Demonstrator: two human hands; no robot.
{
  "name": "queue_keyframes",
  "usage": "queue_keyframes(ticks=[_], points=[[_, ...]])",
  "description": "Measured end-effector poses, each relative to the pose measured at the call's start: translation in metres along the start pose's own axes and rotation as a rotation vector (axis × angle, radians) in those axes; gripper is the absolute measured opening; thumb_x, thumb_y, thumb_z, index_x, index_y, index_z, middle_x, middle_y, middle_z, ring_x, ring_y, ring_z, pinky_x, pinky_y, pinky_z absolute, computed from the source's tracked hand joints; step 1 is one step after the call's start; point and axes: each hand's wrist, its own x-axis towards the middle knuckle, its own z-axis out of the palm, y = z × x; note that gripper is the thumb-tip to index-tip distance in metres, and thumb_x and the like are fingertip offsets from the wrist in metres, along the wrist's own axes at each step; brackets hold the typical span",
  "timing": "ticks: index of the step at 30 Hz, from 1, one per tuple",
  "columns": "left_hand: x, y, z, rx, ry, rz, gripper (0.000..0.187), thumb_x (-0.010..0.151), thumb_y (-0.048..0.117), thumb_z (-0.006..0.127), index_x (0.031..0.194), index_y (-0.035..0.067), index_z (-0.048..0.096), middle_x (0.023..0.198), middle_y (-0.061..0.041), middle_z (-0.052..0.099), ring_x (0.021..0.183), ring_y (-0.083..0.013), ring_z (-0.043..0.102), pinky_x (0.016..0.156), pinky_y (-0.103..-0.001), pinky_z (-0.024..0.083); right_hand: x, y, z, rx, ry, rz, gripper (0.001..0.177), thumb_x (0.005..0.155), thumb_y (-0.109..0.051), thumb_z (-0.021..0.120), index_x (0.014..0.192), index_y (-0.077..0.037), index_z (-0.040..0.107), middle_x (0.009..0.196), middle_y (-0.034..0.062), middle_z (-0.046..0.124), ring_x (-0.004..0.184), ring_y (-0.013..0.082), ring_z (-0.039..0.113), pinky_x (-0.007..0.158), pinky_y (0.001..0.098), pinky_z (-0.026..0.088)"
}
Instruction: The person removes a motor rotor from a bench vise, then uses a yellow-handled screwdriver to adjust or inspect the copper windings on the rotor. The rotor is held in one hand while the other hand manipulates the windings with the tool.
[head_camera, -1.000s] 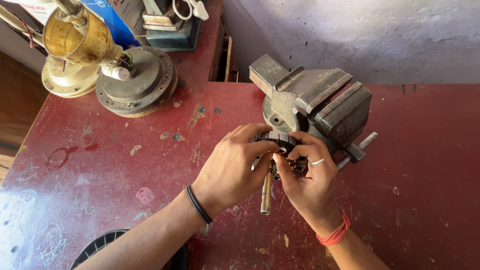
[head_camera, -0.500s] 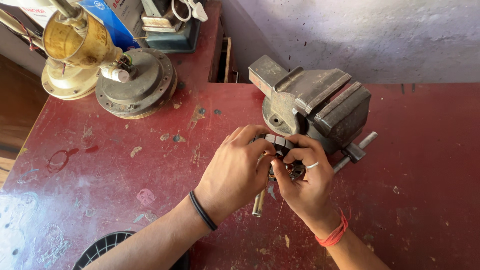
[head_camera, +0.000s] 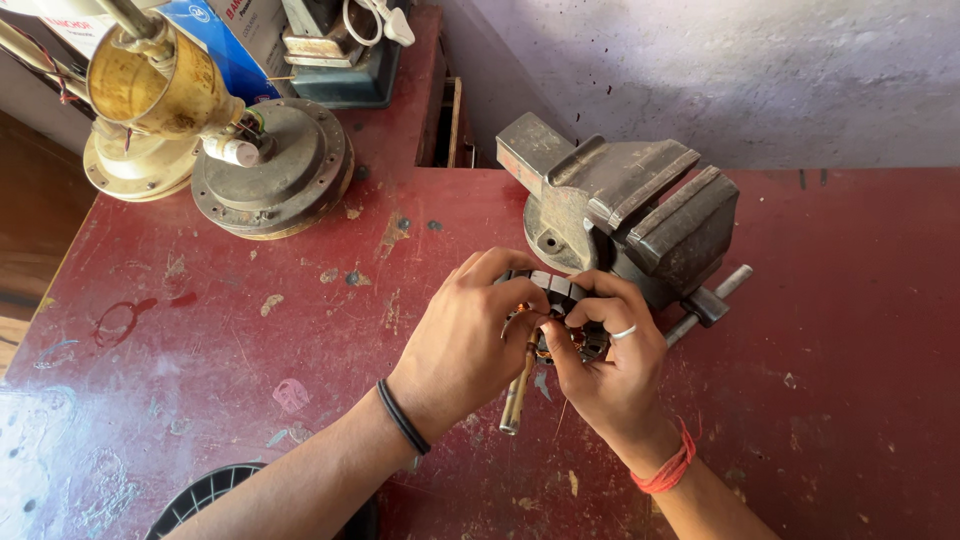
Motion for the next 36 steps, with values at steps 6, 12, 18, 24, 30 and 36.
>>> queue_keyframes(ticks=[6,12,18,24,30,36], points=[[0.004,-0.004,-0.007,-0.028,-0.064,-0.002,0.01,0.081,0.006,0.071,0.09,0.006,0.076,0.118,-0.015,0.068,0.107,-0.0336,0.067,0.088,-0.042,0.056,0.0,0.001,0.001,-0.027,0.013,-0.004,0.023,0.09,-0.005,0.08,0.097,0.0,0.058,0.119,0.0153,0.065,0.098,0.0177,0.068,0.081,0.0289,0.059],[0.005,-0.002,-0.012,0.028,-0.083,0.073,0.013,0.078,0.009,0.074,0.091,0.007,0.078,0.118,-0.015,0.069,0.106,-0.0327,0.068,0.088,-0.042,0.056,0.001,0.004,0.0,-0.008,0.015,0.01,0.023,0.089,-0.004,0.079,0.1,0.001,0.06,0.122,0.0159,0.065,0.101,0.0165,0.07,0.081,0.0271,0.061],[0.003,0.0,-0.017,0.051,-0.058,0.163,0.016,0.076,0.014,0.076,0.091,0.008,0.079,0.117,-0.016,0.069,0.106,-0.0345,0.067,0.09,-0.043,0.055,0.001,0.001,0.001,0.108,0.022,0.024,0.021,0.092,0.001,0.075,0.104,0.003,0.058,0.128,0.0165,0.062,0.106,0.0164,0.068,0.086,0.0279,0.061],[0.006,-0.006,-0.016,-0.112,-0.018,0.094,0.015,0.079,0.012,0.079,0.088,0.004,0.071,0.11,-0.016,0.073,0.103,-0.034,0.071,0.087,-0.042,0.058,-0.003,0.006,-0.003,0.08,0.001,0.023,0.025,0.089,0.002,0.077,0.103,0.005,0.057,0.125,0.0187,0.062,0.104,0.0173,0.066,0.086,0.0281,0.06],[0.014,-0.005,-0.019,-0.329,-0.063,-0.093,0.037,0.077,0.01,0.078,0.111,0.004,0.064,0.104,-0.012,0.075,0.098,-0.0253,0.076,0.086,-0.037,0.06,0.001,0.001,-0.003,0.109,-0.01,-0.042,0.024,0.089,0.001,0.079,0.1,0.002,0.057,0.124,0.0188,0.062,0.114,0.0221,0.068,0.094,0.032,0.061],[0.014,-0.011,-0.019,-0.284,-0.088,-0.056,0.035,0.076,0.009,0.08,0.11,0.006,0.073,0.097,-0.013,0.077,0.09,-0.0273,0.073,0.082,-0.037,0.058,0.013,-0.014,-0.001,0.103,0.002,0.042,0.023,0.087,-0.003,0.08,0.097,0.001,0.06,0.12,0.0185,0.066,0.102,0.0213,0.071,0.085,0.03,0.061]])
